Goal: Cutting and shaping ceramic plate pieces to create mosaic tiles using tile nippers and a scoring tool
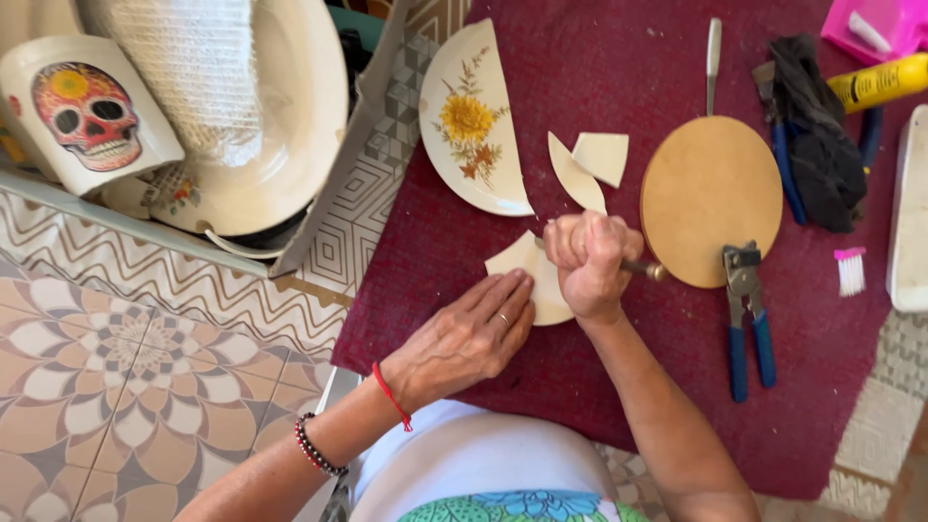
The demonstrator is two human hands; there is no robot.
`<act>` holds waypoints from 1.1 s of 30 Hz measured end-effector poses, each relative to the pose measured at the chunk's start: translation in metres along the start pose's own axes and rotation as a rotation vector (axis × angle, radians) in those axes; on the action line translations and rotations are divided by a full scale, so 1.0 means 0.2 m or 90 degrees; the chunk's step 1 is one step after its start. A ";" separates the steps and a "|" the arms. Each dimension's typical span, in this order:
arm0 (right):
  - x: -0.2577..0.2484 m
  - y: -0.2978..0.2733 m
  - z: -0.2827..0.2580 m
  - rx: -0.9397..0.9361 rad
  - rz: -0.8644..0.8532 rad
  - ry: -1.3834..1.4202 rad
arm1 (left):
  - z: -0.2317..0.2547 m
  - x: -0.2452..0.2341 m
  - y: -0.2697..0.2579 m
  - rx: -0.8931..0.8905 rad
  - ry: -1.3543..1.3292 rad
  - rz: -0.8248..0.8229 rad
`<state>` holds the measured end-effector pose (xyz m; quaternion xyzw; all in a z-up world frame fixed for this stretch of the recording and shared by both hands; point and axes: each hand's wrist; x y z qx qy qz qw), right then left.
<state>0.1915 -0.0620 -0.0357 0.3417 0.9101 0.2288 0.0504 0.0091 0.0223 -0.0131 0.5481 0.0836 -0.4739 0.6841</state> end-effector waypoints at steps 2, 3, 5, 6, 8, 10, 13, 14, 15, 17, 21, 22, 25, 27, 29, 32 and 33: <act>0.01 0.01 -0.01 -0.014 -0.002 -0.005 | 0.00 0.00 0.00 -0.001 -0.002 -0.001; 0.02 0.00 -0.02 -0.027 -0.001 -0.014 | 0.00 0.00 0.00 -0.001 -0.010 -0.002; 0.01 -0.02 -0.02 -0.024 0.003 -0.014 | 0.00 0.02 -0.01 -0.002 -0.014 0.000; 0.01 -0.03 -0.01 -0.026 0.005 -0.010 | 0.00 0.02 -0.01 -0.001 -0.012 0.001; -0.01 -0.06 -0.02 -0.026 0.010 -0.021 | 0.00 0.02 -0.01 -0.001 -0.013 -0.001; -0.01 -0.07 -0.03 -0.022 0.014 -0.030 | 0.00 0.01 -0.01 -0.005 -0.015 -0.005; -0.02 -0.12 -0.06 -0.033 0.006 -0.028 | 0.01 -0.01 0.00 0.007 -0.007 -0.014; -0.03 -0.13 -0.06 -0.033 0.005 -0.044 | 0.01 -0.01 0.00 0.007 -0.001 -0.012; -0.05 -0.14 -0.06 -0.033 0.004 -0.061 | 0.00 0.00 -0.01 0.007 0.005 -0.011; -0.04 -0.16 -0.11 -0.027 0.012 -0.057 | 0.00 -0.01 0.00 0.011 0.006 -0.015; -0.07 -0.28 -0.16 -0.016 0.029 -0.035 | 0.02 -0.01 0.01 0.023 0.030 -0.027; -0.06 -0.30 -0.19 -0.013 0.032 -0.035 | 0.04 -0.02 0.01 0.021 0.028 -0.030; -0.05 -0.32 -0.23 -0.020 0.031 -0.051 | 0.06 -0.03 0.04 0.025 0.087 -0.066; -0.03 -0.35 -0.21 -0.046 0.055 -0.054 | 0.11 -0.06 0.07 0.008 0.155 -0.110; -0.03 -0.40 -0.23 -0.032 0.051 -0.042 | 0.15 -0.05 0.05 0.001 0.154 -0.126; -0.03 -0.36 -0.24 -0.064 0.039 -0.047 | 0.12 -0.05 0.07 0.015 0.179 -0.136; -0.02 -0.37 -0.26 -0.075 0.035 -0.060 | 0.13 -0.05 0.07 0.013 0.184 -0.147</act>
Point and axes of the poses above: each hand's wrist, its own y-axis towards the middle knuckle, its own x-axis out of the palm, z = x × y, and after that the axes turned 11 degrees about -y, right-handed
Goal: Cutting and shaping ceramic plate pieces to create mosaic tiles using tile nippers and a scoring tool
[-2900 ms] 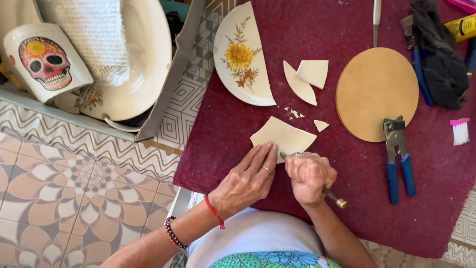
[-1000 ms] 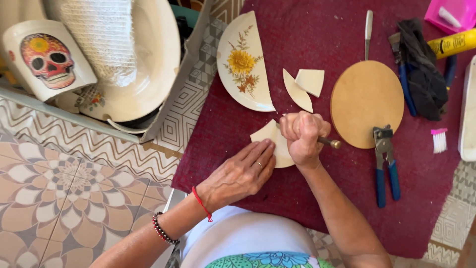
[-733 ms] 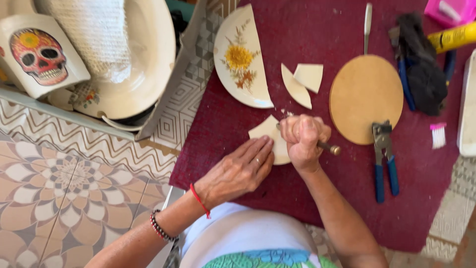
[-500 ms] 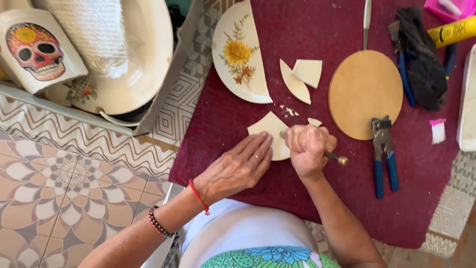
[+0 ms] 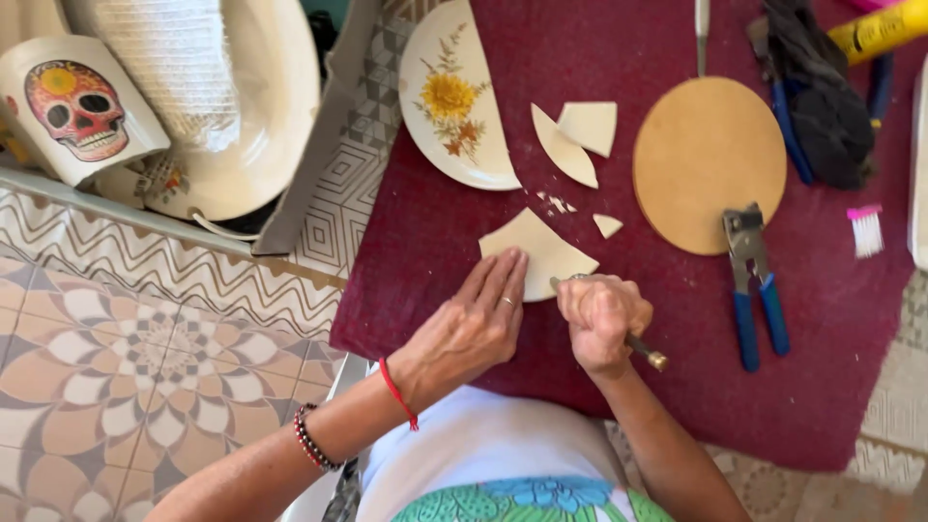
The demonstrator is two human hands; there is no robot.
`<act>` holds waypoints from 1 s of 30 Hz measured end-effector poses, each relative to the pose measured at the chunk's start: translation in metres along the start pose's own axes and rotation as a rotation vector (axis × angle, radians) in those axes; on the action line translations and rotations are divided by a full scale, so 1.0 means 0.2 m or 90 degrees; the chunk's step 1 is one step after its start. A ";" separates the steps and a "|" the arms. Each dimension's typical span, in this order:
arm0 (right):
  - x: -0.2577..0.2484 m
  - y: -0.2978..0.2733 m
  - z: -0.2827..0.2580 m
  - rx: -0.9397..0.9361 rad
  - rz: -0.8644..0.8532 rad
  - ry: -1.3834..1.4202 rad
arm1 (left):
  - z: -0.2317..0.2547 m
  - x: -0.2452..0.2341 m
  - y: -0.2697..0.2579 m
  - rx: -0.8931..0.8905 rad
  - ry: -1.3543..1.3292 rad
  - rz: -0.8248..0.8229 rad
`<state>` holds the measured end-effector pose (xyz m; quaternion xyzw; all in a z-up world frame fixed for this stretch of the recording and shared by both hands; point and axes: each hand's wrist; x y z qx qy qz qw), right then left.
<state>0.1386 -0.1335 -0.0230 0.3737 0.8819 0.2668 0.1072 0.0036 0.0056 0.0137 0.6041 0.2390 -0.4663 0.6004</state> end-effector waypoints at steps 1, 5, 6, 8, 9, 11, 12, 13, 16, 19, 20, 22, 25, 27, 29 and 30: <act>0.00 -0.01 -0.03 -0.001 0.006 -0.002 | 0.02 0.00 0.00 0.006 -0.001 -0.002; -0.01 0.01 -0.08 0.029 -0.004 -0.017 | 0.01 0.00 0.01 0.006 0.021 -0.024; -0.02 -0.01 -0.10 0.058 -0.016 -0.035 | 0.01 0.00 0.00 0.004 0.016 -0.031; -0.16 0.06 -0.11 0.039 -0.007 -0.111 | -0.04 0.00 0.01 -0.009 -0.073 -0.040; -0.22 0.07 -0.12 0.044 0.003 -0.182 | -0.05 -0.01 -0.01 -0.035 -0.175 -0.062; -0.33 0.02 -0.20 0.077 0.018 -0.284 | -0.17 -0.12 0.07 -0.042 -0.218 -0.071; -0.38 -0.05 -0.25 0.113 0.023 -0.394 | -0.20 -0.17 0.08 -0.052 -0.269 -0.074; -0.41 -0.05 -0.31 0.123 0.018 -0.381 | -0.22 -0.20 0.07 -0.066 -0.267 -0.085; -0.47 0.02 -0.37 0.308 -0.093 -0.759 | -0.32 -0.34 0.10 -0.143 -0.409 -0.042; -0.50 -0.06 -0.37 0.434 -0.115 -0.836 | -0.21 -0.42 -0.02 -0.248 -0.413 -0.039; -0.52 -0.09 -0.37 0.374 -0.133 -0.851 | -0.15 -0.40 -0.10 -0.236 -0.396 -0.070; -0.54 -0.08 -0.35 0.296 -0.136 -0.864 | -0.11 -0.34 -0.20 -0.210 -0.365 -0.092; -0.53 -0.07 -0.36 0.303 -0.164 -0.873 | -0.06 -0.28 -0.31 -0.285 -0.418 -0.208; -0.52 -0.05 -0.36 0.276 -0.194 -0.853 | -0.06 -0.26 -0.34 -0.291 -0.421 -0.153; -0.51 -0.06 -0.35 0.259 -0.195 -0.865 | -0.05 -0.28 -0.32 -0.283 -0.420 -0.149; -0.51 -0.06 -0.35 0.241 -0.199 -0.878 | -0.06 -0.28 -0.30 -0.278 -0.421 -0.143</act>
Point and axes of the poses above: each hand's wrist, its own y-axis towards the middle knuckle, its own x-axis out of the palm, z = x × y, and after that the axes turned 11 degrees about -y, right-handed
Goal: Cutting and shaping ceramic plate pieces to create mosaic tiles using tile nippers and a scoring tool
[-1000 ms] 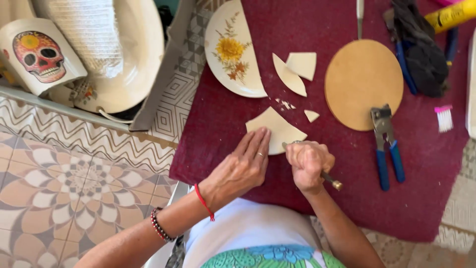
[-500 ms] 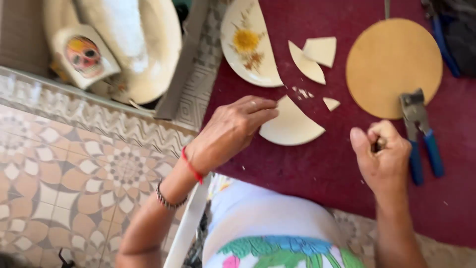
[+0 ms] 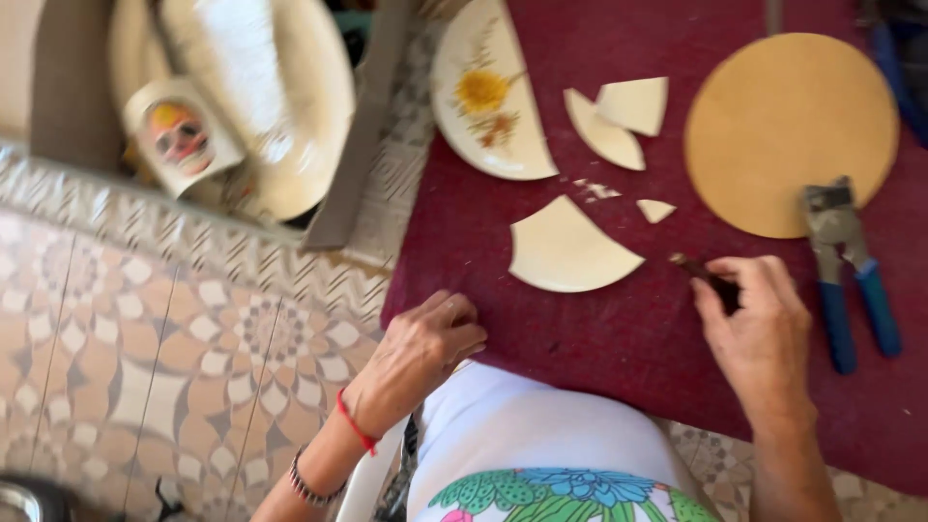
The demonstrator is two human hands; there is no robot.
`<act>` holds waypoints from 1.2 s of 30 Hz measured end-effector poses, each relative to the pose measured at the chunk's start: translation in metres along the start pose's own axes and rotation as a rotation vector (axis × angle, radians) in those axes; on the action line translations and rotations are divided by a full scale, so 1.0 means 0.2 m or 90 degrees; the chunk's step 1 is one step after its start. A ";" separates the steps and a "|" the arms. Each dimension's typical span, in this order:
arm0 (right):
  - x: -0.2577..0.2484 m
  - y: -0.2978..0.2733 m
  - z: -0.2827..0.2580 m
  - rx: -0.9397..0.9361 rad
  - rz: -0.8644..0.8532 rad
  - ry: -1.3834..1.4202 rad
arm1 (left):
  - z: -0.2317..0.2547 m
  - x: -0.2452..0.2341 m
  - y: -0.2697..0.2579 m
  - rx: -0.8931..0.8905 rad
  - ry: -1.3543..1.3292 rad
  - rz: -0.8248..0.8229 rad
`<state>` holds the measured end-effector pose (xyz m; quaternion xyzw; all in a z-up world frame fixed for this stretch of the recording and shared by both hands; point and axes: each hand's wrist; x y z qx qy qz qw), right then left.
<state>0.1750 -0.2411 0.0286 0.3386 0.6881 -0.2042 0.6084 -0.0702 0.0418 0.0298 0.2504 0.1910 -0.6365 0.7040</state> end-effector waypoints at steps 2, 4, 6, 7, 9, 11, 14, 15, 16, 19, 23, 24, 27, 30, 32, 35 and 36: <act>-0.01 0.00 -0.02 0.007 0.012 0.005 | 0.03 -0.02 0.03 0.014 0.020 -0.029; -0.03 -0.01 -0.03 0.014 0.022 0.013 | 0.04 -0.01 0.06 0.027 0.042 -0.058; -0.05 -0.01 -0.04 0.011 0.027 0.060 | 0.02 0.00 0.08 0.031 0.109 -0.080; -0.08 -0.01 -0.03 0.027 0.034 0.051 | 0.04 -0.03 0.15 0.048 0.105 -0.089; -0.13 -0.02 -0.01 -0.013 0.115 0.055 | 0.09 -0.08 0.28 0.055 0.009 -0.033; -0.18 -0.06 0.07 0.016 0.152 0.000 | 0.13 -0.08 0.45 0.096 0.073 0.015; -0.20 -0.15 0.23 0.096 0.144 -0.120 | 0.17 -0.05 0.68 0.130 0.161 0.113; -0.20 -0.16 0.29 0.148 0.108 -0.190 | 0.17 -0.04 0.76 0.131 0.185 0.162; -0.19 -0.20 0.37 0.147 0.111 -0.188 | 0.15 -0.02 0.82 0.132 0.188 0.164; -0.15 -0.25 0.52 0.131 0.026 -0.268 | 0.08 0.03 0.90 0.128 0.141 0.228; -0.16 -0.26 0.55 0.044 0.014 -0.321 | 0.04 0.04 0.82 0.095 0.149 0.240; -0.16 -0.27 0.55 0.038 0.028 -0.363 | 0.06 0.03 0.79 0.109 0.162 0.259; -0.09 -0.31 0.68 0.026 0.060 -0.421 | 0.04 0.06 0.67 0.054 0.105 0.246; -0.13 -0.31 0.69 0.090 0.040 -0.156 | 0.10 0.09 0.58 -0.036 0.218 0.320; -0.19 -0.30 0.63 0.099 0.052 -0.070 | 0.11 0.13 0.54 -0.088 0.212 0.302; -0.29 -0.30 0.50 0.143 0.053 0.107 | 0.10 0.20 0.52 -0.193 0.145 0.264; -0.32 -0.31 0.44 0.184 0.038 0.204 | 0.09 0.21 0.51 -0.243 0.087 0.237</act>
Point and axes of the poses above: each hand's wrist, its own y-axis towards the middle knuckle, its own x-axis out of the palm, z = x × y, and after that the axes turned 11 degrees about -y, right-handed
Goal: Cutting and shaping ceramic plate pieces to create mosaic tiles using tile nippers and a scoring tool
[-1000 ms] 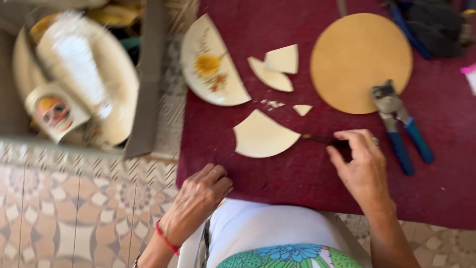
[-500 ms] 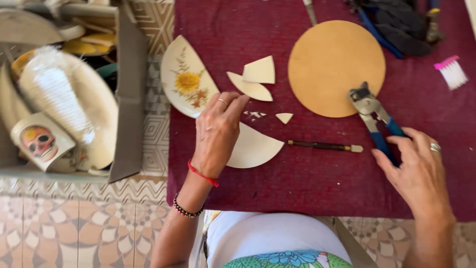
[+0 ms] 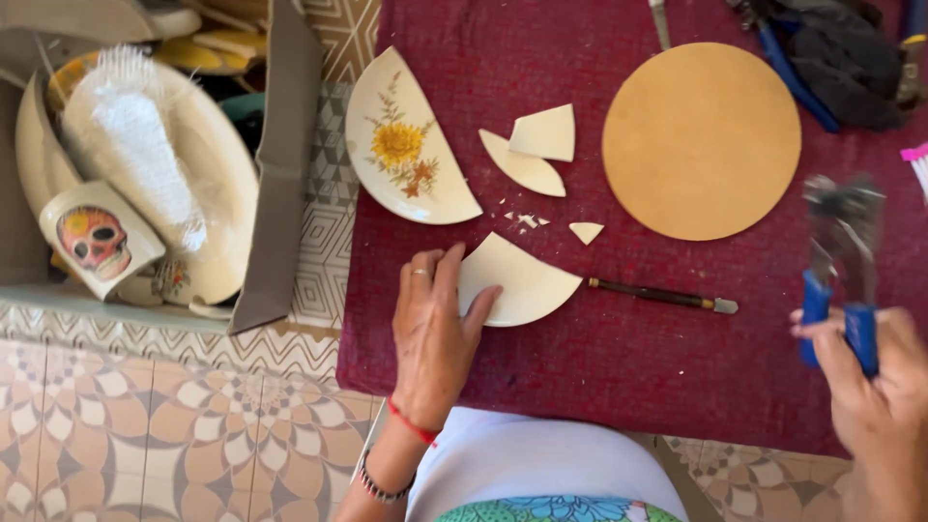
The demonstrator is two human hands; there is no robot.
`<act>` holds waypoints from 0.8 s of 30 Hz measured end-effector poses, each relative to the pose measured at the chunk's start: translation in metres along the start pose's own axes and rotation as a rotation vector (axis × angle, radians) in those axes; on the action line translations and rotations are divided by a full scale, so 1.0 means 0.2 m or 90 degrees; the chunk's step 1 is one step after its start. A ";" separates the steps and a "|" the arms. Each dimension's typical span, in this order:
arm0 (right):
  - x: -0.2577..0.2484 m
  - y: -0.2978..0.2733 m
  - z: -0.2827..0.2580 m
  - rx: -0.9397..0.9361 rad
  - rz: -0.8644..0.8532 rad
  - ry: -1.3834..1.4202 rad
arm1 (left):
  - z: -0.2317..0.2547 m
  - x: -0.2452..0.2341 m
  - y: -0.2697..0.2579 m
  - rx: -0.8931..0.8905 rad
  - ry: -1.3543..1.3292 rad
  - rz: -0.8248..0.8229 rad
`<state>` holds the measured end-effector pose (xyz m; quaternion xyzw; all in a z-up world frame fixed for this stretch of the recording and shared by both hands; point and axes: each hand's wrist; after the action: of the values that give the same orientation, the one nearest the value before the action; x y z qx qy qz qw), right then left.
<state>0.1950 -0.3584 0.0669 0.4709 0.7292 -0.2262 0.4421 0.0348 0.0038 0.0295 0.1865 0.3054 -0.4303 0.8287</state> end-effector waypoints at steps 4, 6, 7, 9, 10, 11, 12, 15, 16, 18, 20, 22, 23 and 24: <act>0.12 -0.13 -0.15 0.079 -0.015 0.265 | -0.02 0.04 0.00 -0.028 -0.087 -0.013; 0.12 -0.11 -0.31 0.073 -0.149 0.261 | -0.02 0.03 0.01 -0.098 -0.166 -0.053; 0.13 -0.12 -0.32 0.073 -0.153 0.261 | -0.03 0.02 0.00 -0.103 -0.165 -0.052; 0.17 -0.13 -0.35 0.004 -0.207 0.207 | -0.04 0.00 0.00 -0.026 -0.364 -0.036; 0.18 -0.16 -0.35 0.002 -0.206 0.206 | -0.06 -0.01 0.00 -0.024 -0.365 -0.034; 0.19 -0.16 -0.34 -0.028 -0.211 0.204 | -0.07 -0.02 0.01 -0.099 -0.430 -0.024; 0.20 -0.17 -0.34 -0.059 -0.216 0.201 | -0.09 -0.03 0.01 -0.175 -0.495 -0.013; 0.20 -0.18 -0.37 -0.061 -0.217 0.179 | -0.07 -0.05 0.03 -0.239 -0.761 0.055; 0.20 -0.19 -0.37 -0.072 -0.218 0.176 | -0.05 -0.05 0.03 -0.234 -0.765 0.065; 0.22 -0.19 -0.37 -0.096 -0.216 0.075 | -0.03 -0.05 0.04 -0.240 -0.915 0.092; 0.23 -0.14 -0.43 -0.147 -0.230 0.098 | 0.00 -0.08 0.05 -0.249 -0.949 0.097; 0.24 -0.13 -0.45 -0.182 -0.245 0.118 | 0.02 -0.09 0.04 -0.269 -0.984 0.089; 0.25 -0.12 -0.45 -0.199 -0.235 0.131 | 0.02 -0.10 0.04 -0.277 -0.988 0.096; 0.26 -0.12 -0.45 -0.217 -0.224 0.144 | 0.03 -0.11 0.04 -0.286 -0.992 0.102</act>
<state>0.1273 -0.2774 0.0662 0.2779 0.8720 -0.1200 0.3846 0.0343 0.0180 0.0484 -0.3156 -0.2941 -0.3048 0.8491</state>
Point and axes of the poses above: each hand's wrist, its own y-axis towards the middle knuckle, its own x-axis out of the palm, z = x × y, and after that the axes turned 11 degrees about -y, right-handed
